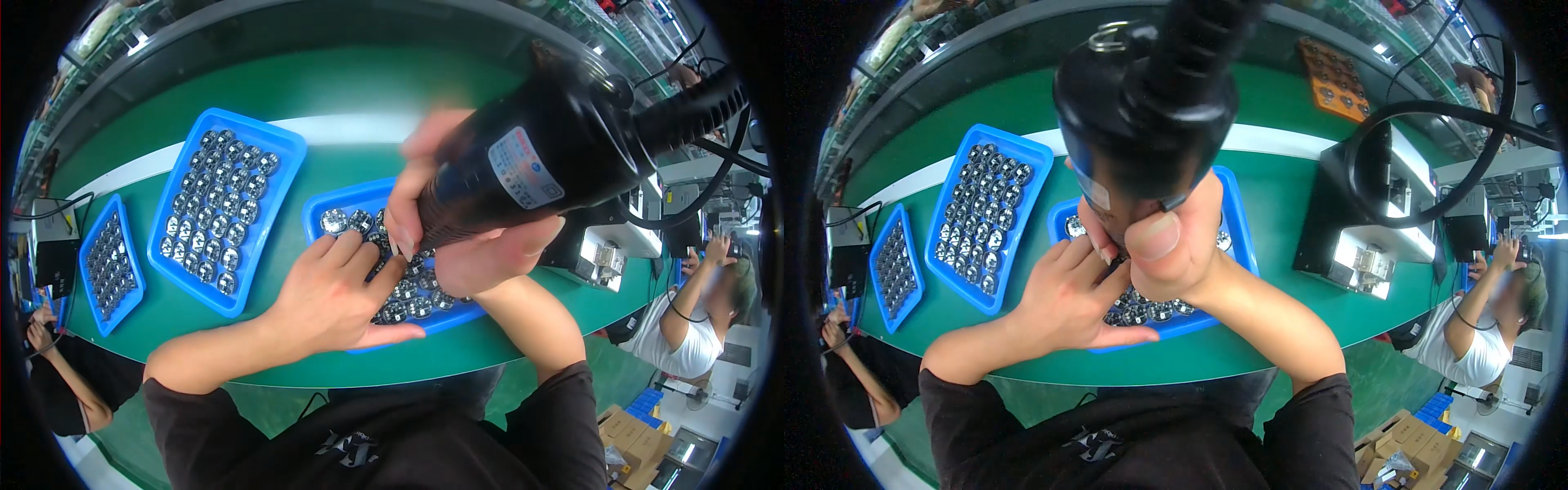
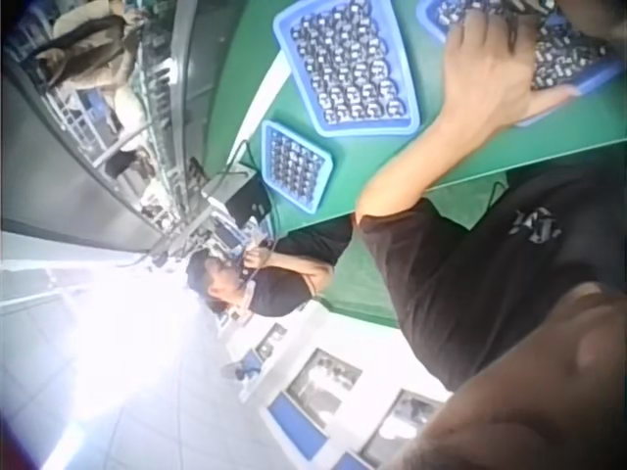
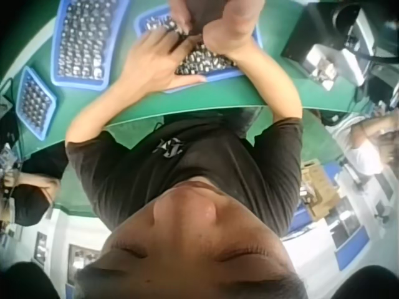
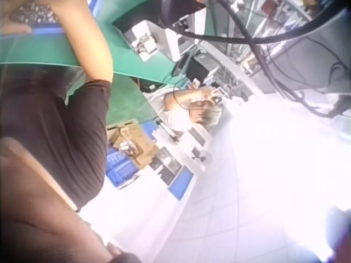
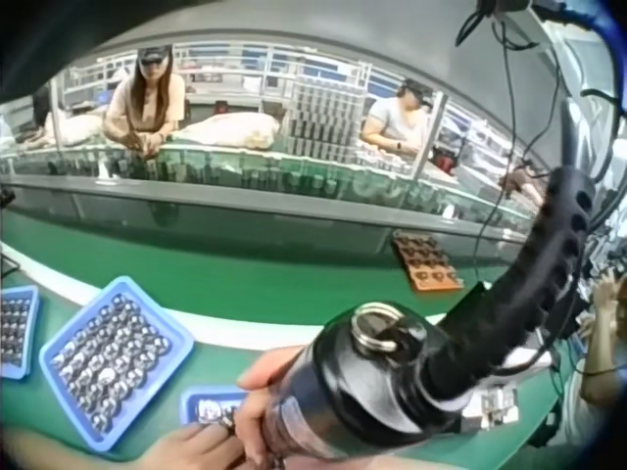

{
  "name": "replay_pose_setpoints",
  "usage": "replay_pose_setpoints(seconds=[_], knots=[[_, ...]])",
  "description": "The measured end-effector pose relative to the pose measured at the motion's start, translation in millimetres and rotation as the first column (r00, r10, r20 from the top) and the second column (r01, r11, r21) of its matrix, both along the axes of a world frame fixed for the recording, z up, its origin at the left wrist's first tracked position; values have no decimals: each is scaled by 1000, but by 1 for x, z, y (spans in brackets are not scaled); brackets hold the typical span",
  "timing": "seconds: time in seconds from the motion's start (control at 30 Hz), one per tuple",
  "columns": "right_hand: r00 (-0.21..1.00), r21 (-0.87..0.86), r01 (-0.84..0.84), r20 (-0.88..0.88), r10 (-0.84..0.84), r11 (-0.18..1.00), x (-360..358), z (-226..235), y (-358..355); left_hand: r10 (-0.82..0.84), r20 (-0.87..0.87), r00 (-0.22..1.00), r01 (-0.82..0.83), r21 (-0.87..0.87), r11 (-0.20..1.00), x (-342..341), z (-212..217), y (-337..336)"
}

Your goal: The person assembles circular circuit boards in a tray, holding each board in place by hand and driving screws into it using an electric screwdriver.

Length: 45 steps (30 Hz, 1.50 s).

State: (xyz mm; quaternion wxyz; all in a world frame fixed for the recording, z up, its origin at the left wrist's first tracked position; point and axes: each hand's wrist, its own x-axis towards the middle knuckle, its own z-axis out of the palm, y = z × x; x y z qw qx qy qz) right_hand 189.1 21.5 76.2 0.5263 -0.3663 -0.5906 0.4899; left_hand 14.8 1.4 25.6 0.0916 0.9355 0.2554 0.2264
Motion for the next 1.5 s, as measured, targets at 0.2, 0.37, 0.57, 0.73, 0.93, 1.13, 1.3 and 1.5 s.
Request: replay_pose_setpoints(seconds=[0.2, 0.37, 0.57, 0.73, 0.93, 1.13, 1.3, 1.5], knots=[[999, 24, 8, -36, -8, 1000, -1, -4, 1, -2, -6, 1000, 1, -14, 1000, 1, -1, 0], [991, 37, 54, -125, -49, 998, -3, -7, 1, -3, -29, 1000, 2, -35, 999, -1, 1, -1], [988, 64, 97, -131, -88, 993, -5, -7, -2, -5, -46, 999, 2, -75, 997, -2, 1, -1], [998, -16, 47, -52, -48, 999, -4, -6, -3, -5, -47, 999, 2, -71, 997, -2, 2, -2], [988, -103, 9, -152, -25, 995, -11, -24, -5, -11, 13, 1000, 10, 38, 999, 1, -3, 0], [910, 100, -7, -413, 48, 995, -4, -23, -1, -36, -47, 998, 40, 73, 997, 13, 9, 0], [882, 231, 210, -464, -82, 950, 52, 34, -58, -27, -128, 991, 35, 66, 997, 22, 23, -14], [824, 397, 565, -320, -469, 723, 165, 89, -118, 29, -125, 992, -24, 38, 999, 17, 19, -16]])
